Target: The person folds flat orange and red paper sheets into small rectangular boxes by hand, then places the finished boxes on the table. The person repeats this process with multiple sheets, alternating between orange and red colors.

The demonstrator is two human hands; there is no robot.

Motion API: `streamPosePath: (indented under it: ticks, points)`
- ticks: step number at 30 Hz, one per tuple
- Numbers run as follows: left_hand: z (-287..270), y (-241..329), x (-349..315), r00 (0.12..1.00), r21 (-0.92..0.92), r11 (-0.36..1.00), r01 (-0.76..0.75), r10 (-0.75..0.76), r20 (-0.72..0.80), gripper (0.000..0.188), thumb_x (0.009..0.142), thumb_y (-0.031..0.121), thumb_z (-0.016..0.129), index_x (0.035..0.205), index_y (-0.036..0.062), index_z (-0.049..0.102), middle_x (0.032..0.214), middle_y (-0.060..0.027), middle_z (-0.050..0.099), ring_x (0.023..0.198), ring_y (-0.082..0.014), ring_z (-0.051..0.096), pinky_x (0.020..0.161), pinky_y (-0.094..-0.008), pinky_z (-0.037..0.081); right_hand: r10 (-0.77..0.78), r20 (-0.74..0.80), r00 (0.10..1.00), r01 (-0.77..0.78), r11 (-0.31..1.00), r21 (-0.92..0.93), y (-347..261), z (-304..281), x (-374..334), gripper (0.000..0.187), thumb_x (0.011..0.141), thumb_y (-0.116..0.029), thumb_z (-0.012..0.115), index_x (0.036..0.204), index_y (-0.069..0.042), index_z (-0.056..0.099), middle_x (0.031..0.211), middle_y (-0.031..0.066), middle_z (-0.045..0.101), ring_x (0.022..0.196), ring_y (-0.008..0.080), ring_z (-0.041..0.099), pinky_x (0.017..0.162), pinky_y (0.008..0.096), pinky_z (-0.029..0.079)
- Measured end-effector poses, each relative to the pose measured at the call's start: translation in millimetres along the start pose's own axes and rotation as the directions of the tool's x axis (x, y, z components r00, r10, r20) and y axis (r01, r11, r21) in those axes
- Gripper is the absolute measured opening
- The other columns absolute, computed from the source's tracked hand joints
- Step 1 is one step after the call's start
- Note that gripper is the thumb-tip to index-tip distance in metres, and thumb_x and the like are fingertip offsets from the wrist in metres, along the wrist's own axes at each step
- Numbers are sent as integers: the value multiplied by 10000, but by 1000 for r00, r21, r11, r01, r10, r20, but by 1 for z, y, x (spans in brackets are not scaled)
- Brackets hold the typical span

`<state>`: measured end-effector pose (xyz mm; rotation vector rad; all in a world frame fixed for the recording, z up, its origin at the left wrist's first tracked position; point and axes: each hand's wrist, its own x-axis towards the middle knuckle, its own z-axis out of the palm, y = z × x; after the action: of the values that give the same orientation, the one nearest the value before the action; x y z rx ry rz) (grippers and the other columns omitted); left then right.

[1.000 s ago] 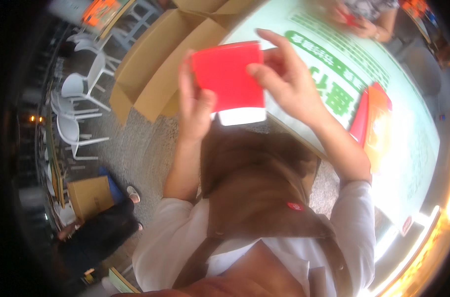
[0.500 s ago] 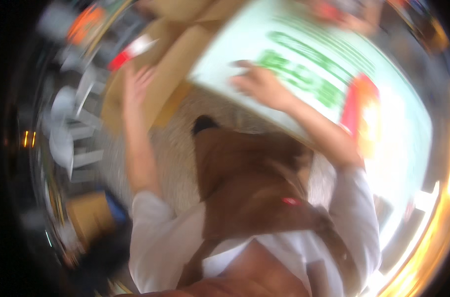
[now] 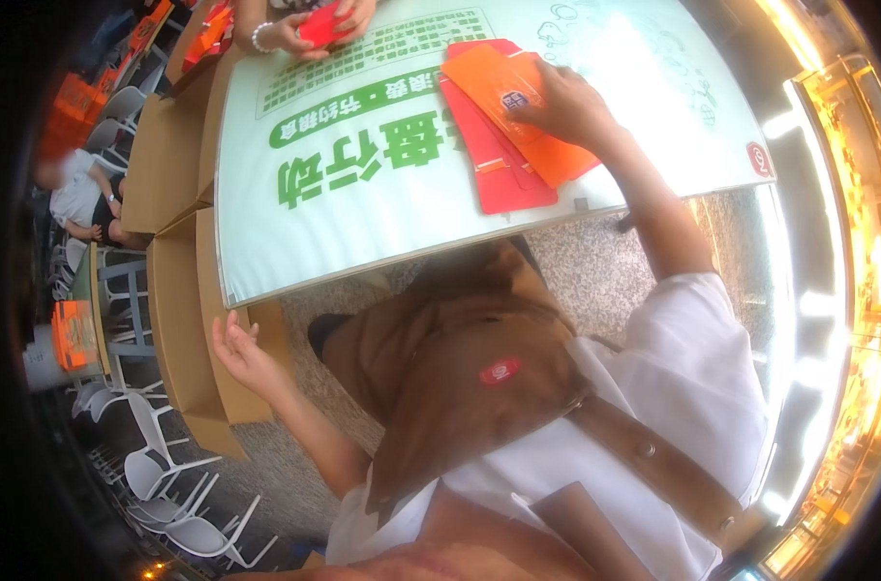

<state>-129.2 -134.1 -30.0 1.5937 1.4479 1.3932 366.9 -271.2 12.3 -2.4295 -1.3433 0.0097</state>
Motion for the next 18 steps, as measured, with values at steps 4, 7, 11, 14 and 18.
streamPosePath:
  ticks: [4, 7, 11, 14, 18]
  points:
    - [37, 25, -19, 983, -98, 990, -98, 112, 144, 391, 1023, 97, 519, 1393, -15, 462, 1247, -180, 624, 1101, -222, 617, 857, -315, 554, 48, 124, 991, -33, 992, -119, 16, 3, -25, 953, 728, -542, 811, 1436, -27, 433, 1279, 242, 575, 1202, 374, 571, 990, 468, 481]
    - [75, 47, -37, 940, -198, 977, -85, 144, 309, 369, 1005, 76, 546, 1361, -7, 500, 1216, -156, 639, 1048, -183, 613, 840, -297, 544, 96, 109, 989, -84, 991, -107, 14, 2, -21, 942, 716, -496, 832, 1436, -34, 436, 1306, 248, 552, 1165, 364, 599, 949, 450, 507]
    - [107, 66, -59, 857, -212, 973, -94, 187, 479, 323, 1013, 95, 555, 1316, -13, 537, 1177, -138, 654, 1003, -163, 622, 817, -289, 538, 288, 238, 928, -331, 929, 167, 11, -13, -10, 816, 769, -351, 810, 1421, -19, 449, 1214, 249, 598, 1019, 321, 675, 863, 397, 556]
    - [124, 72, -72, 800, -223, 971, -89, 203, 564, 319, 980, 89, 612, 1283, -1, 571, 1132, -115, 686, 870, -133, 640, 762, -274, 532, 215, 160, 963, -254, 923, 288, 39, 2, -4, 594, 809, -290, 778, 1262, 24, 556, 1016, 174, 664, 844, 244, 696, 721, 332, 562]
    - [136, 70, -78, 752, -256, 958, -131, 264, 604, 303, 961, 101, 647, 1246, 8, 602, 1070, -104, 713, 765, -120, 652, 708, -269, 533, 137, 113, 984, -177, 792, 584, 39, -5, -4, 373, 866, -273, 720, 1046, 40, 628, 865, 86, 651, 777, 167, 639, 655, 297, 514]
